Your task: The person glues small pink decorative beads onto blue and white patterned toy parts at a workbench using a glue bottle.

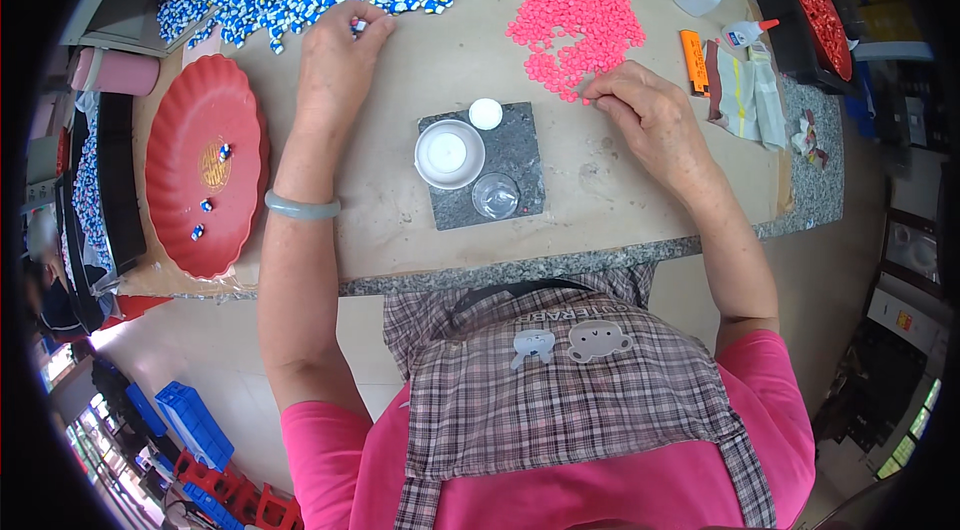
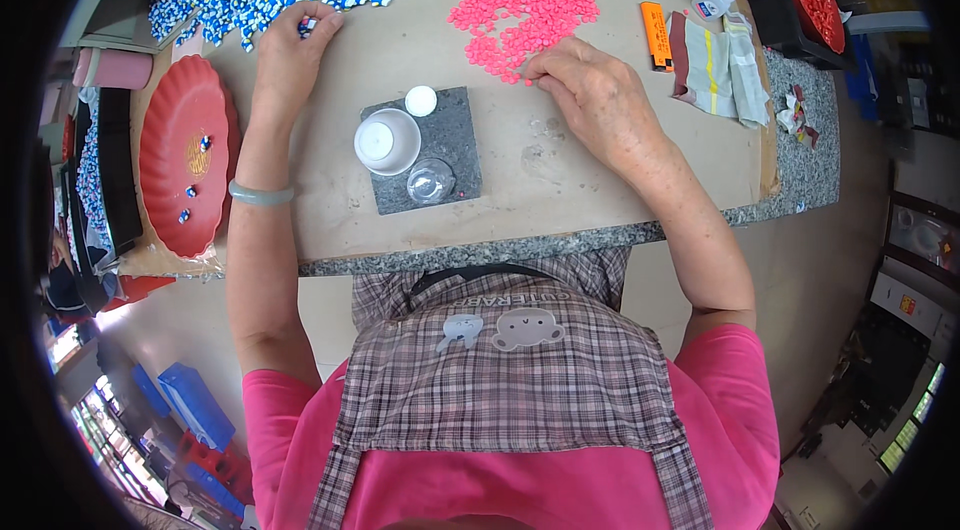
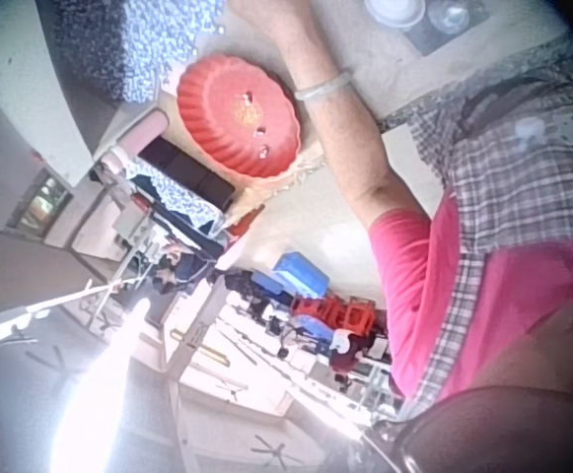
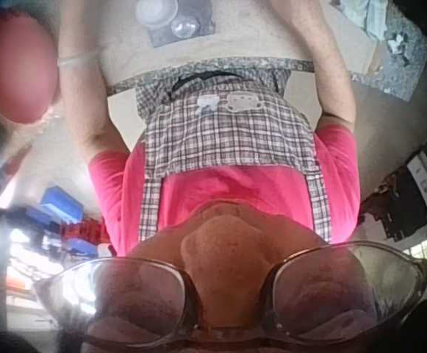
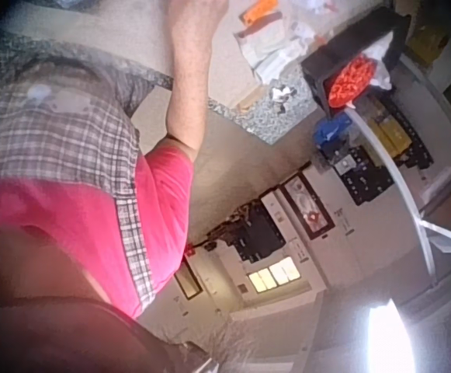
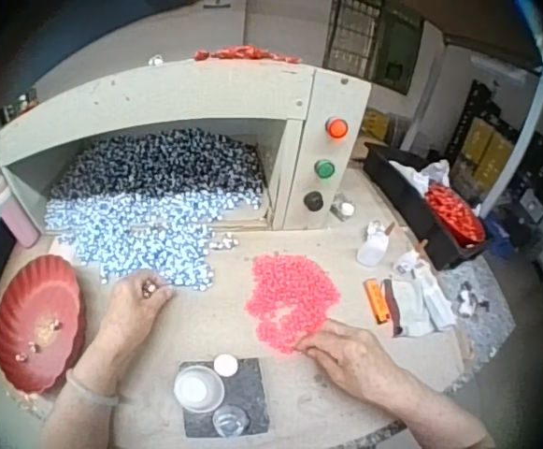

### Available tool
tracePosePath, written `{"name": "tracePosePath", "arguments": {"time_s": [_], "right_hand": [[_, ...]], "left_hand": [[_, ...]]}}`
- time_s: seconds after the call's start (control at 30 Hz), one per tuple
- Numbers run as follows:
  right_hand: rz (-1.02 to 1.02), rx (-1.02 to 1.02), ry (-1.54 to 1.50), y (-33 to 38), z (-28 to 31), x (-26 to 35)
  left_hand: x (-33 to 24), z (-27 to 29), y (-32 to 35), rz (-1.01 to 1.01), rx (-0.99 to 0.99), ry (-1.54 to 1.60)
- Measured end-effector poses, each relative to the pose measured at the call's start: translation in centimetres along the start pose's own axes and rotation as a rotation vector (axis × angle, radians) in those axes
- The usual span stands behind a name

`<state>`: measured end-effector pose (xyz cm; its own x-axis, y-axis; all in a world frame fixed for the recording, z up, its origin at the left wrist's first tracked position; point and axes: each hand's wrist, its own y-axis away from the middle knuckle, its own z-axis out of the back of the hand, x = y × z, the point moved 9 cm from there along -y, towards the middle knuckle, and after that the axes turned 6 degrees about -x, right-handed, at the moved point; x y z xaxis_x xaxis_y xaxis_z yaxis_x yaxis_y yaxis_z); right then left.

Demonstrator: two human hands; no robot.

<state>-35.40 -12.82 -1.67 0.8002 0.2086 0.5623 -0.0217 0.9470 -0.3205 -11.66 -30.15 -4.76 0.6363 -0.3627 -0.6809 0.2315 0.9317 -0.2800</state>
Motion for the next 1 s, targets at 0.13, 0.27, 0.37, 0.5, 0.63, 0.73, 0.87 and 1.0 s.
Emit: {"name": "tracePosePath", "arguments": {"time_s": [0.13,0.27,0.37,0.5,0.63,0.73,0.87,1.0], "right_hand": [[0.023,0.026,0.010,-0.1,-0.5,0.1],[0.112,0.030,0.105,-0.1,-0.8,0.7],[0.123,0.062,0.188,-0.2,-1.1,1.0],[0.135,0.040,0.143,-0.2,-0.7,1.2],[-0.136,0.057,-0.062,0.5,-0.6,-0.4],[-0.254,0.033,-0.203,0.7,-0.9,-1.1],[0.083,-0.072,0.049,0.3,-0.7,0.7],[0.214,-0.142,0.172,1.0,-0.9,2.3]], "left_hand": [[0.7,1.3,0.6,0.078,-0.031,0.007],[2.2,2.2,1.4,0.179,-0.043,0.096],[2.9,2.3,2.5,0.320,0.019,0.298],[1.9,2.1,4.8,0.450,0.045,0.726],[0.9,3.3,7.1,0.454,0.040,0.794],[0.7,3.8,9.1,0.505,0.038,0.834],[0.4,3.6,11.1,0.539,0.049,0.906],[-0.2,3.6,12.6,0.541,0.077,0.932]]}}
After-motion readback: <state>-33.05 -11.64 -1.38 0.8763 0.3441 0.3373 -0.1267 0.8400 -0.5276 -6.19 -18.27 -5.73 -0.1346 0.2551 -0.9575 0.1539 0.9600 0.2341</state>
